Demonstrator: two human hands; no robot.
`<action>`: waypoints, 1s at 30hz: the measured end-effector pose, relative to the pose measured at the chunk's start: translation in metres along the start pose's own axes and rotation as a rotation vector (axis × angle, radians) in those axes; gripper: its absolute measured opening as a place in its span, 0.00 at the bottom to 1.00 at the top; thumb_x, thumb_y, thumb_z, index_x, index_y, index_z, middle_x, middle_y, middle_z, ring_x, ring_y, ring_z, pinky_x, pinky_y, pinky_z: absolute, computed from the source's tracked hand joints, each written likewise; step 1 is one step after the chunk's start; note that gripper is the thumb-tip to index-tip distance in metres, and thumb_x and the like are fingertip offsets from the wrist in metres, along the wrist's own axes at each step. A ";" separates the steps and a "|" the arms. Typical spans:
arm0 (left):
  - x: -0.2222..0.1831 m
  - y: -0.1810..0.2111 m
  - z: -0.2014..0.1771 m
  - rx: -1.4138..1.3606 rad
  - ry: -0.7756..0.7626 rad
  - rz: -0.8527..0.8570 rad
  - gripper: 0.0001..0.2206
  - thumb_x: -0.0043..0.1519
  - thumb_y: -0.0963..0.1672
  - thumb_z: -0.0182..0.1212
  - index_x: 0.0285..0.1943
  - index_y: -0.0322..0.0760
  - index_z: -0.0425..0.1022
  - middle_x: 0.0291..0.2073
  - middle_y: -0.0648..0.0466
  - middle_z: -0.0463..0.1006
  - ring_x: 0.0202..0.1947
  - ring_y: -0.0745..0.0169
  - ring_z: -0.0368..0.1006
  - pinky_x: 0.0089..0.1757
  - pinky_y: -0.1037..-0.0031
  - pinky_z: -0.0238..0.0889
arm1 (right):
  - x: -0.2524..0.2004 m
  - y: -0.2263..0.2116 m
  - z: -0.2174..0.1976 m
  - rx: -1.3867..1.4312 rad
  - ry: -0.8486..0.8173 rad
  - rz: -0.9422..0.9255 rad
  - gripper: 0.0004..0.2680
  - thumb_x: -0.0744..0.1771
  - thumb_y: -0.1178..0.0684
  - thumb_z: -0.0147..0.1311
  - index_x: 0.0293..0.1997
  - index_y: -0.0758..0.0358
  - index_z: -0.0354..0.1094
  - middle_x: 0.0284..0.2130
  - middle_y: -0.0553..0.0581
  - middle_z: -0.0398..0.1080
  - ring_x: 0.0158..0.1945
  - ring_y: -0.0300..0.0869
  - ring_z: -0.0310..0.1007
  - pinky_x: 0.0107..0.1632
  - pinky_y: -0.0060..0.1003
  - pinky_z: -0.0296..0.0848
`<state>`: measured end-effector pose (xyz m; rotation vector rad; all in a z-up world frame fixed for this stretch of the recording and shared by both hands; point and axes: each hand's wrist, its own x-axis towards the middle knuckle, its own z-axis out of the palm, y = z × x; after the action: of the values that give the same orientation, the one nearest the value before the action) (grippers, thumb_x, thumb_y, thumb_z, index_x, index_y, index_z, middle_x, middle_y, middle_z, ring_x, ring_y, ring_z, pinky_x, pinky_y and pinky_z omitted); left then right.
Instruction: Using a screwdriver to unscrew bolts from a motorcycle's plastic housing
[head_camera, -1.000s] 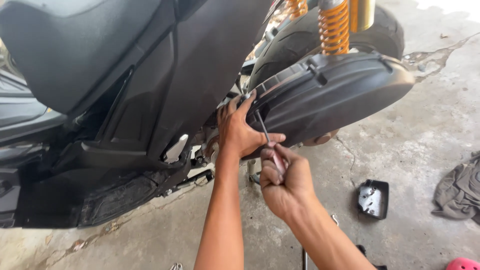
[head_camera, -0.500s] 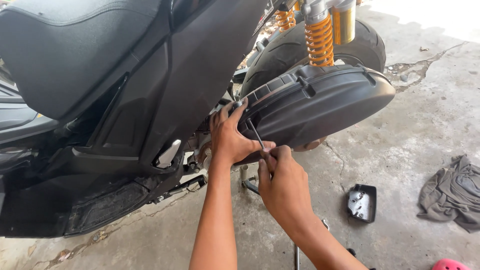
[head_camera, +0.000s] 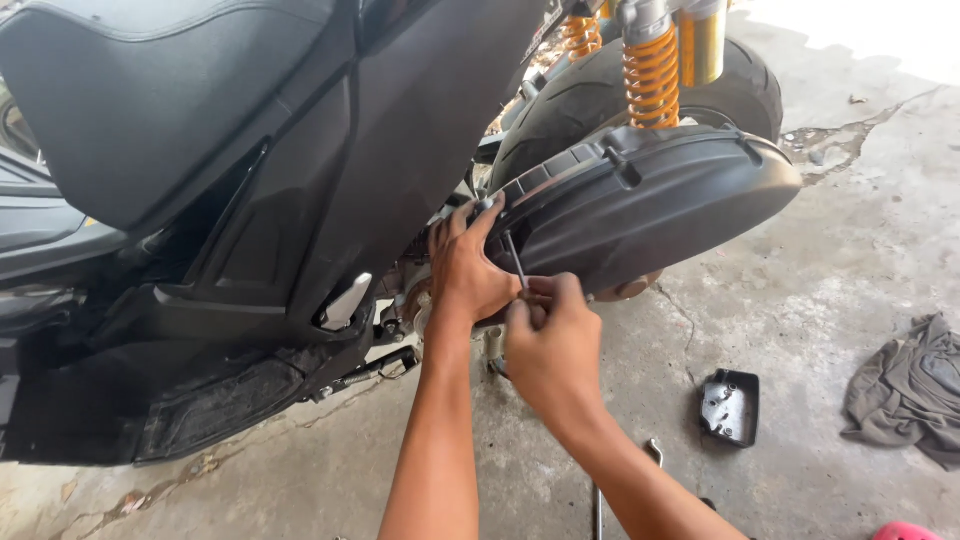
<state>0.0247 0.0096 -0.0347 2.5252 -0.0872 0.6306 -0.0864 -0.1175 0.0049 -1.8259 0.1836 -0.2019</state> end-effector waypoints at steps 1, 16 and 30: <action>-0.001 0.009 -0.009 0.000 0.001 -0.009 0.46 0.32 0.51 0.69 0.71 0.59 0.70 0.63 0.46 0.72 0.65 0.43 0.67 0.67 0.55 0.44 | 0.003 -0.005 -0.004 -0.004 -0.008 0.000 0.08 0.63 0.54 0.56 0.45 0.60 0.70 0.28 0.61 0.78 0.33 0.54 0.80 0.35 0.46 0.74; -0.010 0.024 -0.025 -0.091 -0.044 -0.066 0.60 0.18 0.62 0.80 0.71 0.56 0.70 0.67 0.44 0.68 0.68 0.41 0.63 0.68 0.58 0.46 | 0.003 0.009 -0.002 0.486 -0.098 0.407 0.12 0.62 0.54 0.58 0.43 0.67 0.61 0.17 0.57 0.60 0.15 0.41 0.59 0.14 0.34 0.55; -0.006 0.011 -0.013 -0.017 -0.046 -0.058 0.44 0.35 0.53 0.70 0.71 0.62 0.68 0.66 0.49 0.69 0.67 0.46 0.65 0.69 0.57 0.41 | 0.000 0.010 -0.008 -0.494 -0.038 -0.472 0.04 0.70 0.55 0.46 0.45 0.61 0.59 0.28 0.61 0.74 0.29 0.60 0.79 0.31 0.54 0.76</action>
<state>0.0117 0.0068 -0.0225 2.5170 -0.0362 0.5463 -0.0880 -0.1275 -0.0028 -2.3453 -0.2529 -0.4848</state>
